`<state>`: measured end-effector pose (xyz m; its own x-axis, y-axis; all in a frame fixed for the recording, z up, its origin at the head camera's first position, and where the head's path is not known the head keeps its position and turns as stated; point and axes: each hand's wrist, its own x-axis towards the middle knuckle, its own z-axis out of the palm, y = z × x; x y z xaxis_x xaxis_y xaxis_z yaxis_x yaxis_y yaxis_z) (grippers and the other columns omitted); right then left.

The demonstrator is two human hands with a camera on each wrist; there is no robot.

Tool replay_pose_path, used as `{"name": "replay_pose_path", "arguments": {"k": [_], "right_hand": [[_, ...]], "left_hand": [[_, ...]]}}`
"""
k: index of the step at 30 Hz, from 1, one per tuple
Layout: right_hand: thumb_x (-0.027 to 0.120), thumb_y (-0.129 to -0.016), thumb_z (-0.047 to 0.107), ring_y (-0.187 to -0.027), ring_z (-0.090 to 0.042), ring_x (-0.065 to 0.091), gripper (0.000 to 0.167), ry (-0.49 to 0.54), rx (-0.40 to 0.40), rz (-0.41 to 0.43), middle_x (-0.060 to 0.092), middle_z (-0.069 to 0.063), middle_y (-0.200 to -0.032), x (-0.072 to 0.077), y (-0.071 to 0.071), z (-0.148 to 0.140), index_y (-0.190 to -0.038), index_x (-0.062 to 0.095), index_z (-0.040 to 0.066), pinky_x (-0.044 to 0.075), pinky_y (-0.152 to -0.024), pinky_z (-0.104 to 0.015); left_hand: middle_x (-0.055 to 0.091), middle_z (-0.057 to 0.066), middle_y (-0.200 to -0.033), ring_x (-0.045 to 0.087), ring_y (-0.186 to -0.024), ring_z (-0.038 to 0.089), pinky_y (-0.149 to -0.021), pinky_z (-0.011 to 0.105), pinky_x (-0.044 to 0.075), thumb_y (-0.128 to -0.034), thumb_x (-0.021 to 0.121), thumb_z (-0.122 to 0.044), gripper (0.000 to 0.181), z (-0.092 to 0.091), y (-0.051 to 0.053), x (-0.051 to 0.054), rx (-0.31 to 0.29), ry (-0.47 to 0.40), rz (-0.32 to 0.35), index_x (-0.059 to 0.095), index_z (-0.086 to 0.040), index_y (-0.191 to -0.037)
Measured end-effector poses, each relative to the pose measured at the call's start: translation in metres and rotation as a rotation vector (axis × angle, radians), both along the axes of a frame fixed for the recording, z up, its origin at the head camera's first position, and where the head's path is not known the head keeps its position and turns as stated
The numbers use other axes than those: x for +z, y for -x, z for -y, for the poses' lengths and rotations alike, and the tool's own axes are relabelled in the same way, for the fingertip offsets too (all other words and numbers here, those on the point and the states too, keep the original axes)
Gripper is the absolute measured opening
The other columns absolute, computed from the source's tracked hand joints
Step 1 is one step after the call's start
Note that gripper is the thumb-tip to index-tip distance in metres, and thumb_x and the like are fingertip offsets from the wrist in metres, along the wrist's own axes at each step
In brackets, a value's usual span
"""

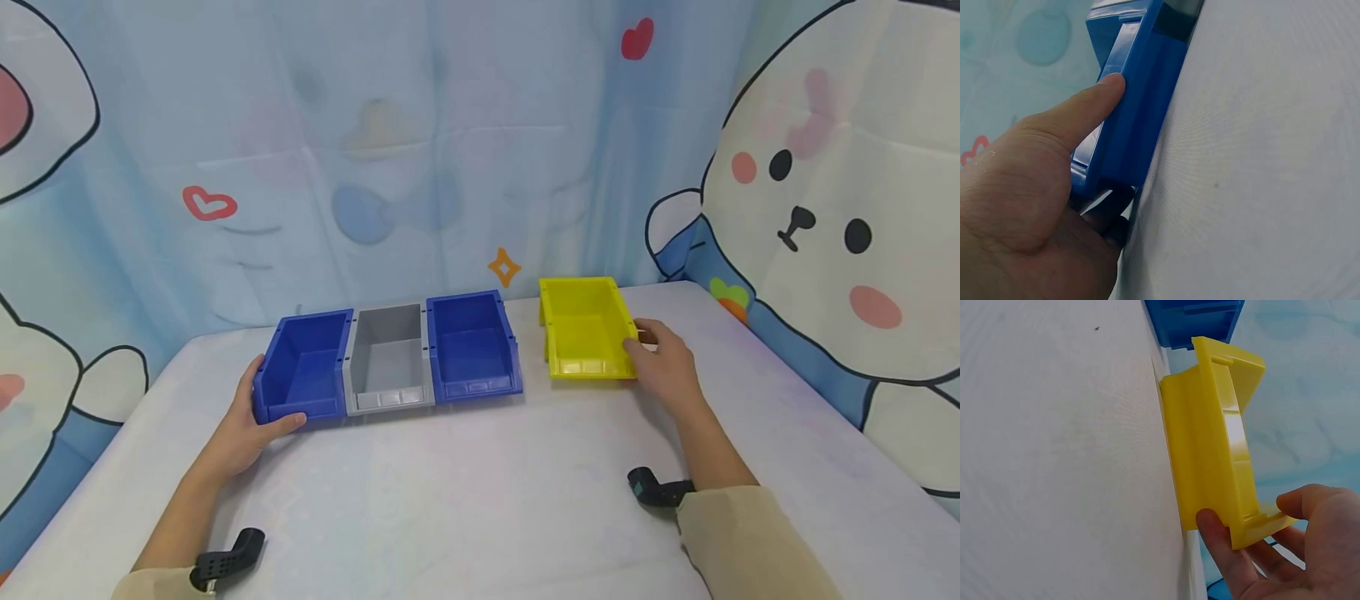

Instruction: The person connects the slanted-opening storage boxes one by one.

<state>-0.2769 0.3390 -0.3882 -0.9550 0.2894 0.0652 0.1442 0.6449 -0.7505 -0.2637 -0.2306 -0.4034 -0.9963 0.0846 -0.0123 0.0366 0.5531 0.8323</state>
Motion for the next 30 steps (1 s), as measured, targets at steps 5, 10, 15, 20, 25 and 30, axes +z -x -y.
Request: {"name": "replay_pose_path", "arguments": {"k": [5,10,15,20,25,30], "right_hand": [[0.038,-0.109,0.033,-0.127,-0.047,0.048,0.062,0.039,-0.029,-0.024,0.036,-0.034,-0.157,0.000,-0.003,-0.001,-0.161,0.030,0.001,0.054,-0.103,-0.055],[0.039,-0.108,0.035,-0.127,-0.045,0.049,0.063,0.085,-0.040,-0.041,0.036,-0.031,-0.158,0.002,-0.003,0.000,-0.162,0.029,0.004,0.059,-0.096,-0.040],[0.040,-0.108,0.037,-0.126,-0.042,0.050,0.062,0.138,-0.014,-0.071,0.037,-0.027,-0.160,0.005,-0.003,0.003,-0.162,0.031,0.008,0.057,-0.080,-0.016],[0.042,-0.108,0.039,-0.127,-0.039,0.050,0.061,0.203,0.016,-0.108,0.038,-0.023,-0.161,0.012,-0.004,0.009,-0.162,0.033,0.011,0.056,-0.077,-0.010],[0.043,-0.109,0.038,-0.127,-0.038,0.050,0.059,0.221,0.038,-0.120,0.038,-0.021,-0.162,0.016,-0.005,0.015,-0.161,0.035,0.012,0.056,-0.079,-0.011],[0.044,-0.109,0.038,-0.128,-0.037,0.051,0.058,0.237,0.046,-0.130,0.038,-0.018,-0.163,0.016,-0.006,0.023,-0.161,0.036,0.014,0.058,-0.089,-0.019]], "left_hand": [[-0.001,0.022,-0.173,0.008,-0.158,0.049,-0.124,0.070,0.011,-0.0915,0.079,-0.039,0.120,0.000,0.000,-0.001,-0.004,-0.001,0.002,-0.017,-0.033,-0.165],[-0.001,0.022,-0.173,0.008,-0.158,0.049,-0.124,0.070,0.011,-0.0916,0.078,-0.039,0.120,-0.001,-0.002,0.000,0.001,0.004,0.009,-0.017,-0.033,-0.164],[-0.002,0.021,-0.174,0.007,-0.158,0.050,-0.124,0.070,0.012,-0.0911,0.079,-0.041,0.121,-0.001,-0.002,0.001,0.010,0.017,0.018,-0.017,-0.034,-0.164],[-0.001,0.021,-0.174,0.008,-0.158,0.049,-0.124,0.070,0.012,-0.0911,0.079,-0.040,0.121,0.001,0.000,0.001,0.009,0.016,0.010,-0.017,-0.033,-0.164],[-0.001,0.021,-0.174,0.008,-0.158,0.049,-0.124,0.070,0.011,-0.0912,0.079,-0.040,0.121,0.001,0.000,0.001,0.003,0.010,0.009,-0.017,-0.033,-0.164],[0.000,0.022,-0.173,0.010,-0.157,0.050,-0.124,0.069,0.012,-0.0914,0.079,-0.039,0.120,0.001,0.000,0.001,-0.001,0.005,0.009,-0.016,-0.033,-0.165]]}}
